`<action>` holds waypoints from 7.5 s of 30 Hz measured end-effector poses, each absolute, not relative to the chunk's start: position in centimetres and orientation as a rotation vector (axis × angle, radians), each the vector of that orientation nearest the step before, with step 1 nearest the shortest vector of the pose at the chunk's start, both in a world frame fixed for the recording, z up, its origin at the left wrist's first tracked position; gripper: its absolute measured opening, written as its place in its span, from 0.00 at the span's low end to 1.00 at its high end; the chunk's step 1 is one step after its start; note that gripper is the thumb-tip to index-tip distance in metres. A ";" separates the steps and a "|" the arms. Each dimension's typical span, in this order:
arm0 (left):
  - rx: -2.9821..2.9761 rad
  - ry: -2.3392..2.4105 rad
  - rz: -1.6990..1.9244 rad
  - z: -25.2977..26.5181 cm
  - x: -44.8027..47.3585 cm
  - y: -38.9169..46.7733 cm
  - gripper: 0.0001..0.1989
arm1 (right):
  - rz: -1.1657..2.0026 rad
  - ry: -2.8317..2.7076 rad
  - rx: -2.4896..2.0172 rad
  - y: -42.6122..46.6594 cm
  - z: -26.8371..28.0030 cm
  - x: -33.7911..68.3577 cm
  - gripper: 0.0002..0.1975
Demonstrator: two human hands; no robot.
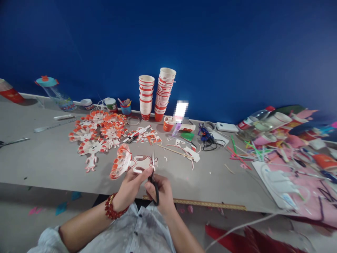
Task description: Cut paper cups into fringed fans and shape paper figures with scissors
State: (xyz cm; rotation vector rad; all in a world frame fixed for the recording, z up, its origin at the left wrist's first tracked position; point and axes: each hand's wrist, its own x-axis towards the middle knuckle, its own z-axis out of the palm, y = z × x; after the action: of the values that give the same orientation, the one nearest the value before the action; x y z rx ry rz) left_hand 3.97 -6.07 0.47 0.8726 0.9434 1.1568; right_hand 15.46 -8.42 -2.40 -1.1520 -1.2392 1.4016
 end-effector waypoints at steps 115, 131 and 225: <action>1.450 0.840 0.978 1.7 1.1 -4.3 0.08 | 1.365 -1.278 -1.213 -9.4 -2.5 16.8 0.34; 1.509 0.861 0.980 2.0 1.0 -4.2 0.07 | 1.363 -1.306 -1.180 -9.0 -1.6 16.7 0.31; 1.761 0.827 0.750 3.5 0.3 -2.8 0.09 | 1.508 -1.489 -1.162 -8.3 -1.3 19.2 0.31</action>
State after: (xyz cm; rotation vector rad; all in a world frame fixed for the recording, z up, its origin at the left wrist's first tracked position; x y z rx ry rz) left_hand 0.30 -2.80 3.47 1.7615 0.8267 0.7496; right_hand 19.24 -8.25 -1.34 -1.1615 -1.4893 1.5080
